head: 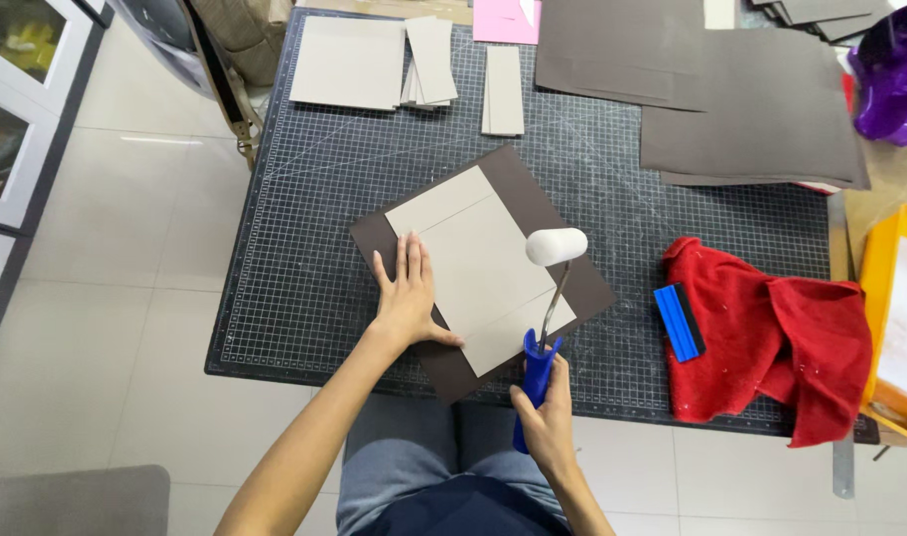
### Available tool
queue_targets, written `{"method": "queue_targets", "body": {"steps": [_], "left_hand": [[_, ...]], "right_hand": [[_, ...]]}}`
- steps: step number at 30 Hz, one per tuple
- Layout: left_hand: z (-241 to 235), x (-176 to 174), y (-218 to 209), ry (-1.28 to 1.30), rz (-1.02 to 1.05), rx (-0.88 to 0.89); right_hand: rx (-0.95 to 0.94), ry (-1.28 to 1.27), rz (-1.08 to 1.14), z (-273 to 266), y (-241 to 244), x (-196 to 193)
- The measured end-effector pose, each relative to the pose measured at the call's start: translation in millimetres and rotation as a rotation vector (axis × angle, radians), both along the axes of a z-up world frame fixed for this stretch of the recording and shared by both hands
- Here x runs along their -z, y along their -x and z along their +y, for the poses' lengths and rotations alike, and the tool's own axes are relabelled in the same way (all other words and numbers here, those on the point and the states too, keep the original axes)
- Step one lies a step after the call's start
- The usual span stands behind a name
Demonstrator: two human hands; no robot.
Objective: The person assembles paper covers by applying adhesive with a roller to a dark brown sheet, placing a white sheet on top, and smoothing the edges with a blue plastic scraper. The person repeats this process for multiple units, stacking the finished covers on the table.
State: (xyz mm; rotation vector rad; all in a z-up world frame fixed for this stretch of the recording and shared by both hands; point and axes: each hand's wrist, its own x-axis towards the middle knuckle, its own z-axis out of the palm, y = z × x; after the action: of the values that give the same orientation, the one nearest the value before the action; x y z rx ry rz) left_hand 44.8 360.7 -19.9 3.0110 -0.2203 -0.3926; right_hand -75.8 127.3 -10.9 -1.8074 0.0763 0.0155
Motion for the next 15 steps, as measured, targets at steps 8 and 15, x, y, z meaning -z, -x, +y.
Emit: {"method": "queue_targets", "body": {"steps": [8, 15], "left_hand": [[3.8, 2.6, 0.0, 0.074, -0.066, -0.004], [3.3, 1.4, 1.4, 0.032, -0.083, 0.002]], "right_hand": [[-0.029, 0.547, 0.379, -83.9, -1.4, -76.9], [-0.55, 0.903, -0.05, -130.9, -0.6, -108.0]]}}
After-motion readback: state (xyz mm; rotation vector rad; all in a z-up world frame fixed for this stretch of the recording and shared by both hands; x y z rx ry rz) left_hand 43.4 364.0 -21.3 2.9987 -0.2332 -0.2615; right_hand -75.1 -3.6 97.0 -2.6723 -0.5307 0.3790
